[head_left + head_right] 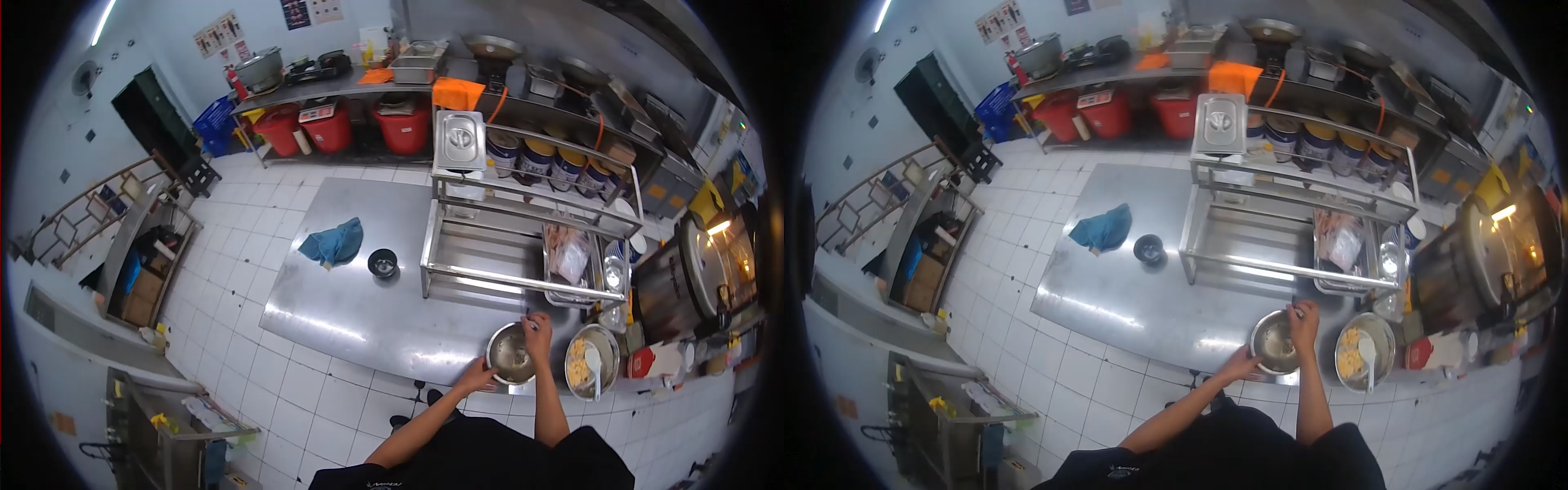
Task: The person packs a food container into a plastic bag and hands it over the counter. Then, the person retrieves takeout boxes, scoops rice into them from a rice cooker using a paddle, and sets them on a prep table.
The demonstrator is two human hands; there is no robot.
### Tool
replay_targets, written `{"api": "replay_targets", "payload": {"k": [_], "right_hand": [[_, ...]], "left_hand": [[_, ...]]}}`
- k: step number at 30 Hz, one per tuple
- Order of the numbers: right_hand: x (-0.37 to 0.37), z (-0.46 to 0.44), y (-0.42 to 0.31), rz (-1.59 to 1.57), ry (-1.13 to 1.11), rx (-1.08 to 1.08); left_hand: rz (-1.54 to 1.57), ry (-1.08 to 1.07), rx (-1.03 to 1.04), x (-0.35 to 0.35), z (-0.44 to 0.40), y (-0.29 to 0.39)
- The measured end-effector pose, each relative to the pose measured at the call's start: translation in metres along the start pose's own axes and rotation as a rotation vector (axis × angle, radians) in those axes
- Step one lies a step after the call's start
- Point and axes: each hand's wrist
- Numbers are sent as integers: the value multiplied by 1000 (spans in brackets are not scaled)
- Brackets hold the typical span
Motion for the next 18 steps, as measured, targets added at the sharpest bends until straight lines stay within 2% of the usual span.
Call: {"api": "replay_targets", "payload": {"k": [1,4,8,10,12,13,15,17,18], "right_hand": [[-11,0,-23,-2,-64,49],[-39,10,-84,-115,-176,135],[-13,37,-103,-179,-349,293],[23,56,-96,-82,-452,232],[58,72,-119,-188,-458,126],[76,79,-129,-176,-487,7],[106,94,-168,-99,-644,65],[149,113,-194,-212,-711,-43],[168,118,-210,-283,-988,134]], "left_hand": [[32,13,56,-6,-5,-11],[48,126,-8,-25,15,-13],[95,205,-14,-65,75,6],[194,263,-25,-96,102,-7],[239,304,52,-136,129,-32],[261,384,35,-151,152,-33],[332,489,36,-178,199,-26],[415,573,63,-208,240,-30],[445,628,72,-224,260,-32]]}}
Point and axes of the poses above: each hand's wrist, its own z-axis away from the middle knuckle, its own x-axis out of the palm, y = z × x, and after that the axes turned 2 degrees about -z, right-handed
